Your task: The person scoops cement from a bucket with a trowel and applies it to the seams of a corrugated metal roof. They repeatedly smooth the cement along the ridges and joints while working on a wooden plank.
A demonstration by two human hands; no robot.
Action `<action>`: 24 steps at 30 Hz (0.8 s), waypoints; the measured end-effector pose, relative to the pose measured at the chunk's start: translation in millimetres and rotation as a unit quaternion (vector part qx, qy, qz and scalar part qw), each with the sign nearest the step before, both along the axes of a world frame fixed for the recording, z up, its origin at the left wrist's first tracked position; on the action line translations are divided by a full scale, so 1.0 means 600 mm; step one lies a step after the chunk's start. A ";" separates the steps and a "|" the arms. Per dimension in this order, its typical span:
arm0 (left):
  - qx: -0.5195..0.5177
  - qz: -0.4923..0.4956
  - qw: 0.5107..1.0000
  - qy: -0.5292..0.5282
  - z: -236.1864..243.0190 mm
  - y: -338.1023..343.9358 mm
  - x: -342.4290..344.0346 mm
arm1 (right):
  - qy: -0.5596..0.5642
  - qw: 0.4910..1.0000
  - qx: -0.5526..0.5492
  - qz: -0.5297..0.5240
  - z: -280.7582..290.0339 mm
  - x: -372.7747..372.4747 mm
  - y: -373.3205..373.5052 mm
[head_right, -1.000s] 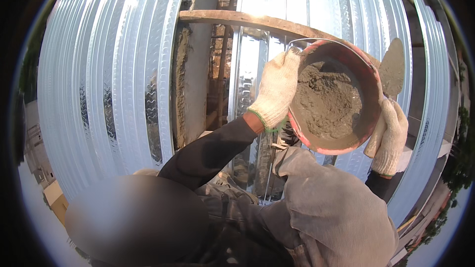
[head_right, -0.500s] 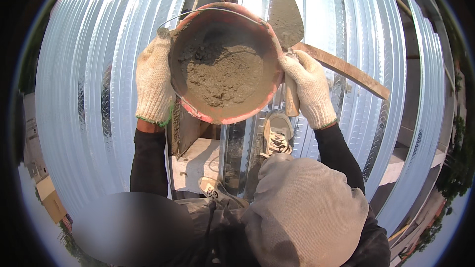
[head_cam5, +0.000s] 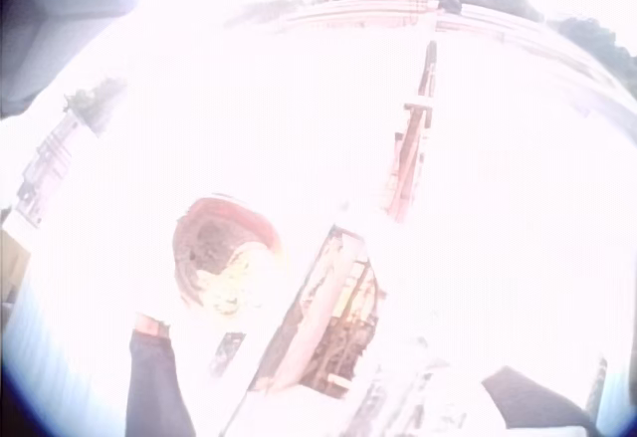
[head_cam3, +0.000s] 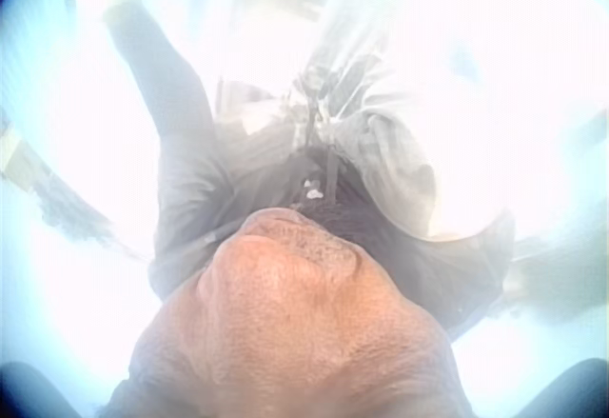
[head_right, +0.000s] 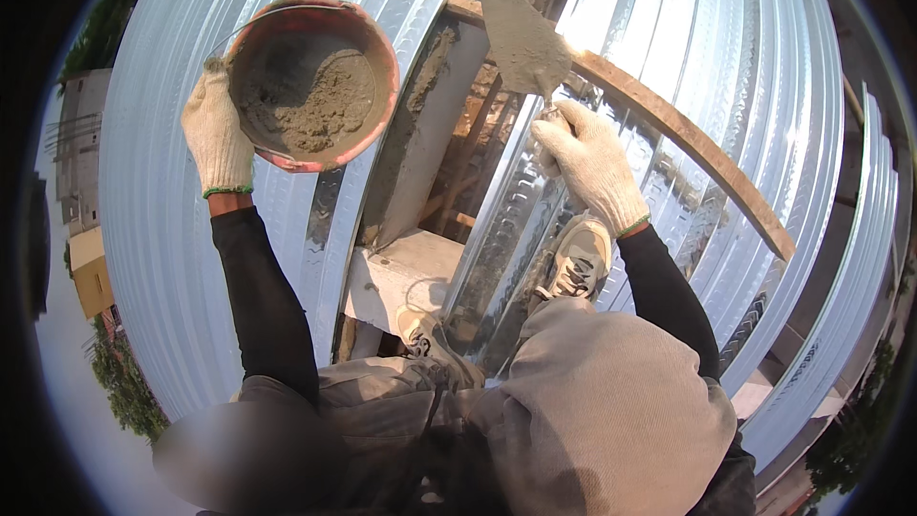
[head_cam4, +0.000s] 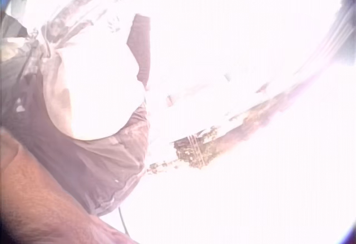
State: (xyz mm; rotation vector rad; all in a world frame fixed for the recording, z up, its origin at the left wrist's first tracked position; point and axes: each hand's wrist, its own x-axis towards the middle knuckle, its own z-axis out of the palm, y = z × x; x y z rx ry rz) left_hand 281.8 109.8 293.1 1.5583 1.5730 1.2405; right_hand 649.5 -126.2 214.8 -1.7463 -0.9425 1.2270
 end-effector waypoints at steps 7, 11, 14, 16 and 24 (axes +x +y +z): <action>0.002 0.108 0.990 -0.093 -0.055 0.031 -0.086 | -0.042 0.999 -0.002 0.023 -0.001 -0.017 -0.011; -0.009 0.121 0.977 -0.175 -0.090 0.039 -0.113 | -0.061 0.998 -0.008 0.004 0.005 -0.026 -0.030; -0.022 0.098 0.985 -0.140 -0.094 0.048 -0.119 | -0.068 0.998 -0.016 -0.006 0.012 -0.026 -0.035; -0.014 0.105 0.989 -0.099 -0.077 0.052 -0.106 | -0.093 0.995 -0.027 0.010 0.028 -0.023 -0.022; -0.045 0.144 0.987 -0.047 -0.124 0.107 -0.152 | -0.397 0.855 -0.002 0.334 0.184 -0.070 0.173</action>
